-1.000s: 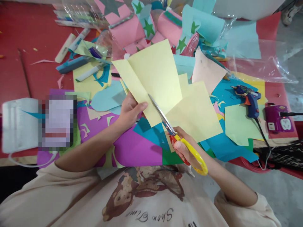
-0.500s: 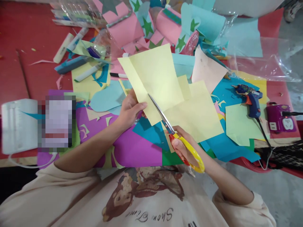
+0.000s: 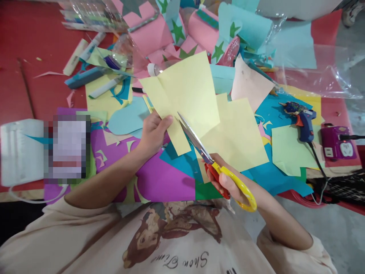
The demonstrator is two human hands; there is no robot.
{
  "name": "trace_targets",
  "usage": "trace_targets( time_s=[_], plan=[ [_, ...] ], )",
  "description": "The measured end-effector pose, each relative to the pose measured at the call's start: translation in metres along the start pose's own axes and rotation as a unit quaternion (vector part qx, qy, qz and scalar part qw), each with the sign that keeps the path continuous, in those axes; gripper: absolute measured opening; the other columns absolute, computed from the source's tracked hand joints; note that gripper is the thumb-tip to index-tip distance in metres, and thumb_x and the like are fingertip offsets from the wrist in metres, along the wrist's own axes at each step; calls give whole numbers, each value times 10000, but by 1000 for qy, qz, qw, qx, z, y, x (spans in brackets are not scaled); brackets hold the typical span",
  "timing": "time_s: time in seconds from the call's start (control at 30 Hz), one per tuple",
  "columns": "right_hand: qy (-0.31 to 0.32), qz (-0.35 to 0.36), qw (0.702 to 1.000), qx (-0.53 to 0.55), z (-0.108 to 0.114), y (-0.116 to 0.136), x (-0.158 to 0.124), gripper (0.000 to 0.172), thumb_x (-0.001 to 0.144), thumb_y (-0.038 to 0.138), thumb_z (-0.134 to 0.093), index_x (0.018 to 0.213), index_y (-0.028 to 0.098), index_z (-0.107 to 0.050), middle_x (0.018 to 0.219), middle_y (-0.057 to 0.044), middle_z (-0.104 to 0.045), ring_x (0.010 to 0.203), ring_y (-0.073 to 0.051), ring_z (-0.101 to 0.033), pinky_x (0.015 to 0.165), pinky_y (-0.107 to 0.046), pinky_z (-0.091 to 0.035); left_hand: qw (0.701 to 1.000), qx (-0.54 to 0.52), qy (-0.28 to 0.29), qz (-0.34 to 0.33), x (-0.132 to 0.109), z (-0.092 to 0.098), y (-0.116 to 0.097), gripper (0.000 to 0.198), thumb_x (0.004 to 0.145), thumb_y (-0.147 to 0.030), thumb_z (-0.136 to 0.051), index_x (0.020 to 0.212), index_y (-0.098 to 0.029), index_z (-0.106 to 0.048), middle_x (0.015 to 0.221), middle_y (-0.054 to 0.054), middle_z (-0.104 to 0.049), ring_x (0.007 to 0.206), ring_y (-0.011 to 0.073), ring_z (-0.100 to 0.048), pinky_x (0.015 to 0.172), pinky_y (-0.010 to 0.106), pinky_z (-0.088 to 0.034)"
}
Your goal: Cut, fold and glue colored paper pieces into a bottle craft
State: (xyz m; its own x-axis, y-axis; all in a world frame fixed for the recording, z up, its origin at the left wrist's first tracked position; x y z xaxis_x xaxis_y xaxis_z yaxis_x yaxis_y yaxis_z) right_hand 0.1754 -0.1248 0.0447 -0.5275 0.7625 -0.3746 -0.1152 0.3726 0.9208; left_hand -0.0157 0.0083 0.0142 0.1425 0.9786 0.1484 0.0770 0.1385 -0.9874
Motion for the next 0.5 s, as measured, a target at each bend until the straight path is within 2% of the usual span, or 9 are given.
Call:
trace_targets(
  time_s=[0.1, 0.23, 0.37, 0.5],
  plan=[
    [13, -6, 999, 45, -1, -8, 1, 691, 796, 819, -334, 1161, 244, -452, 607, 35, -460, 457, -109, -361, 406, -262, -326, 999, 15, 11, -28, -1, -2, -4, 403, 839, -579, -592, 909, -184, -636, 812, 20, -704, 704, 133, -655, 603, 230, -518],
    [-12, -20, 998, 57, -3, -12, 5, 657, 794, 818, -348, 1126, 263, -459, 605, 40, -456, 454, -106, -359, 407, -260, -324, 998, 28, 25, -56, -3, -5, -6, 398, 864, -564, -569, 967, -183, -622, 870, 35, -718, 813, 161, -679, 691, 260, -555],
    [-32, -22, 997, 66, -9, -7, 10, 608, 812, 785, -374, 1069, 240, -451, 621, 49, -459, 445, -90, -364, 398, -245, -327, 997, 33, 43, -61, -7, -10, -8, 362, 892, -525, -550, 981, -180, -611, 855, 33, -721, 773, 152, -680, 668, 252, -554],
    [-64, -28, 996, 63, -12, -5, 13, 607, 793, 797, -391, 997, 227, -435, 588, 67, -434, 417, -79, -347, 369, -229, -304, 996, 17, 62, -56, -10, -14, -12, 378, 893, -529, -547, 1029, -179, -591, 936, 48, -726, 859, 168, -690, 745, 270, -566]
  ],
)
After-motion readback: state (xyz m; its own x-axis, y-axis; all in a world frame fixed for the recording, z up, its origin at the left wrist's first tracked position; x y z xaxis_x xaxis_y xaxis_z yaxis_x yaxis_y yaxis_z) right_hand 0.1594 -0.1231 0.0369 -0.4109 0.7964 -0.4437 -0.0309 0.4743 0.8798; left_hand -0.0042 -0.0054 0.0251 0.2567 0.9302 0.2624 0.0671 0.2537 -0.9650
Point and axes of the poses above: each hand's wrist, its own x-axis towards the middle knuckle, its own z-axis out of the back of the hand, y = z × x, the point moved 5 cm from there along x, towards the middle knuckle
